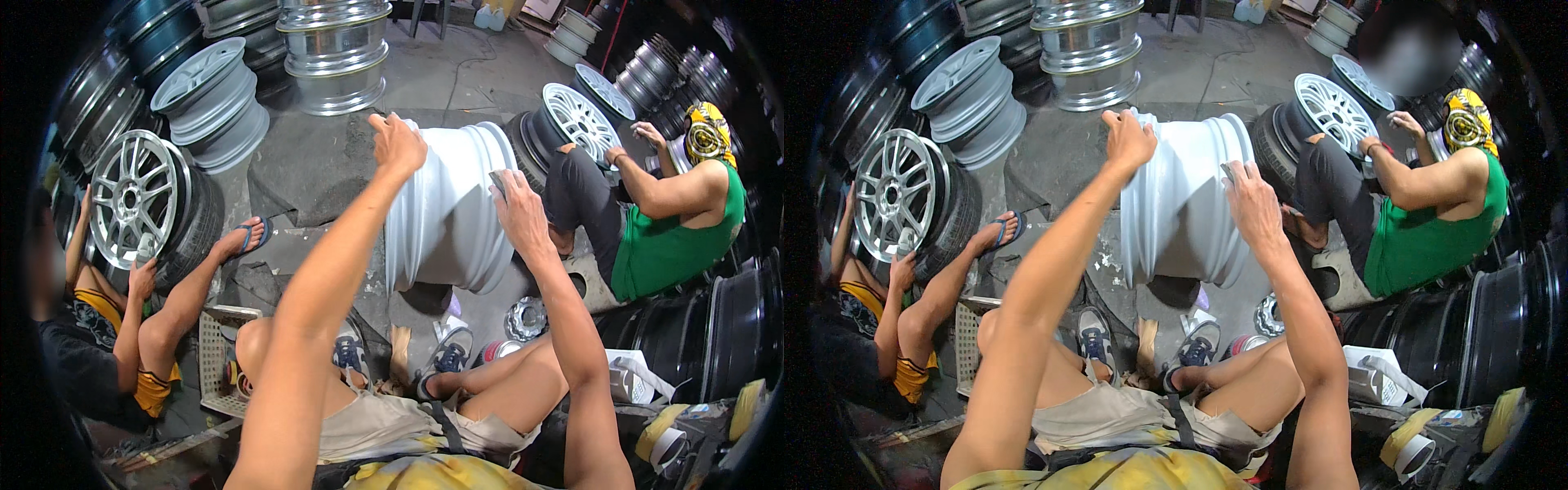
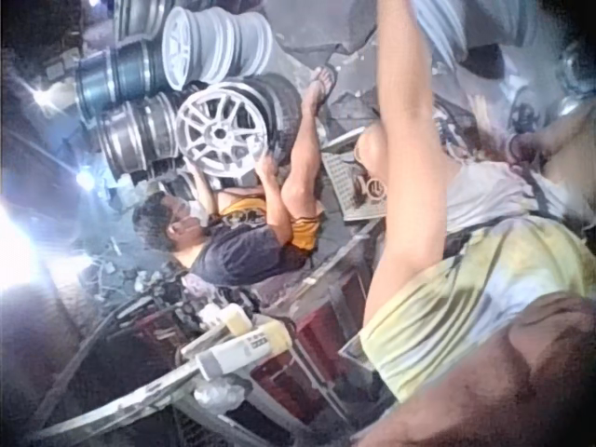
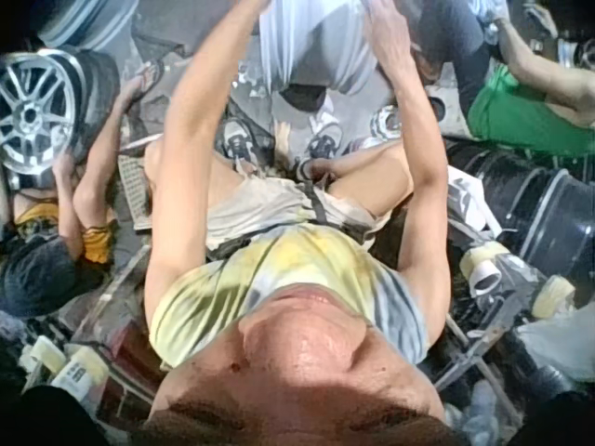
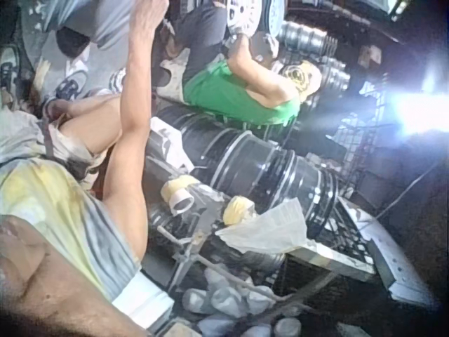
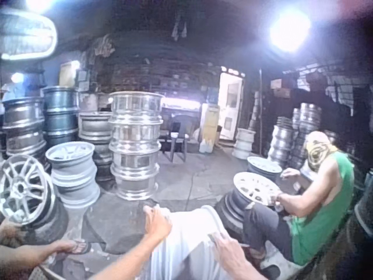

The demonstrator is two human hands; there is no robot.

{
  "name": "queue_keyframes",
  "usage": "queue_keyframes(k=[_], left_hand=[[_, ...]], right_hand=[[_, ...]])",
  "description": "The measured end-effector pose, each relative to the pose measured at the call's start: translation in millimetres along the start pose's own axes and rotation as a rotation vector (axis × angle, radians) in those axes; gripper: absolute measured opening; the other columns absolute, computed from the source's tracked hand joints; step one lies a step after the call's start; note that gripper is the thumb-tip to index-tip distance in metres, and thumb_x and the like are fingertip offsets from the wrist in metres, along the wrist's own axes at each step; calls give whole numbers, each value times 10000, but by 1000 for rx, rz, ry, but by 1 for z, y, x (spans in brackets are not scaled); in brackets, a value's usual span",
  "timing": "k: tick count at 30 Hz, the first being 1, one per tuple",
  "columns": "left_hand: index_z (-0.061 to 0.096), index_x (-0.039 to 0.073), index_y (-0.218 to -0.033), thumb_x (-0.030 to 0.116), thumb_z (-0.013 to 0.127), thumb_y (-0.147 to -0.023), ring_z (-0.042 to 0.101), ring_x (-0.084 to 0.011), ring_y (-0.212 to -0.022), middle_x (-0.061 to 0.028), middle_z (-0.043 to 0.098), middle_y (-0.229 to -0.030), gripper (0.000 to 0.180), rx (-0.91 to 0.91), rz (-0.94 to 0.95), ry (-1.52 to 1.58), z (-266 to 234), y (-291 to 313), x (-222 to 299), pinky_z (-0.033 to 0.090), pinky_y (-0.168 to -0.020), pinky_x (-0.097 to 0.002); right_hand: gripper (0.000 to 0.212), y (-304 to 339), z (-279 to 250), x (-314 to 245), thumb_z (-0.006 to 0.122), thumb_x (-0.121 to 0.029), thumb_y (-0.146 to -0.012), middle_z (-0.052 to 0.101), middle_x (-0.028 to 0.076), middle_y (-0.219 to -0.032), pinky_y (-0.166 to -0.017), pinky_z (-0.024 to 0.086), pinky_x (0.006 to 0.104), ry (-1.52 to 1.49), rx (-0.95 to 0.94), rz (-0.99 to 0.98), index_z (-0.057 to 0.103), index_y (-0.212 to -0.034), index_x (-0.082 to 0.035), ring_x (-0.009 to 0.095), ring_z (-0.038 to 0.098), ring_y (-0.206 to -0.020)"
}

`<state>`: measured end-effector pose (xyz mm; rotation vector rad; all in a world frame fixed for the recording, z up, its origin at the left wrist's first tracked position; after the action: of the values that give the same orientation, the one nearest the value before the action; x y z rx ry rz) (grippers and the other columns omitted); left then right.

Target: The person sits on the floor and sands a white car wheel rim using a sanding block. They rotate the rim to sand the inner face, spokes, and outer barrel. Another person is visible in the background working on a different wheel.

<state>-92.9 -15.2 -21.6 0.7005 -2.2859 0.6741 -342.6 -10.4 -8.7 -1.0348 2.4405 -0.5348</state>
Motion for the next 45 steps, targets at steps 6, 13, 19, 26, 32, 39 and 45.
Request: queue_keyframes(k=[6,13,19,26,32,39,45], left_hand=[[580,-78,-1091,173,566,-968,669,-488,-989,-315,596,-1168,280,-69,-119,76,9,7,-24,531,-893,-535],[650,-45,-984,264,498,-1006,680,-470,-978,-305,698,-997,345,-63,-101,37,4,20,-25,530,-861,-539],[656,-36,-977,276,509,-998,693,-458,-925,-288,705,-953,346,-36,-74,-2,4,21,-29,536,-819,-546],[661,-38,-946,274,510,-997,694,-457,-905,-288,705,-923,350,-34,-80,1,2,27,-30,540,-797,-546],[655,-42,-951,265,499,-999,695,-470,-875,-288,706,-894,347,-32,-20,2,2,21,-31,539,-784,-555],[655,-39,-958,277,505,-996,691,-477,-894,-300,703,-905,352,-21,-33,27,4,28,-29,536,-801,-558],[650,-40,-969,277,503,-996,687,-478,-903,-301,703,-918,350,-6,-50,36,1,24,-35,531,-810,-566]], right_hand=[[333,10,13,5,665,-96,-875,577,169,-1011,-771,558,419,190,-75,-129,629,-1194,-8,331,658,-924],[461,4,15,5,697,-92,-794,577,71,-977,-761,477,371,322,-4,-214,640,-1250,-50,231,605,-907],[431,20,16,1,687,-120,-818,593,44,-962,-728,422,366,376,10,-204,648,-1246,-82,200,595,-880],[454,30,18,-2,695,-140,-810,596,23,-963,-754,406,367,456,-18,-166,649,-1260,-101,188,577,-885],[482,8,23,1,713,-174,-802,572,20,-936,-753,402,376,454,43,-232,650,-1278,-124,191,558,-863],[499,11,15,-7,720,-163,-799,535,15,-917,-752,390,363,479,87,-212,655,-1293,-159,189,534,-883],[496,37,26,-4,697,-174,-815,547,30,-995,-768,383,382,494,10,-171,630,-1304,-130,209,519,-931]])
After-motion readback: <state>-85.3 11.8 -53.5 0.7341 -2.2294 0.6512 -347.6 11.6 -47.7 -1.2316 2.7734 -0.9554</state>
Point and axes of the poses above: each hand's wrist, its own y-axis away from the middle knuckle, its own z-axis out of the palm, x = y × z, the point moved 4 cm from there along -y, towards the middle knuckle
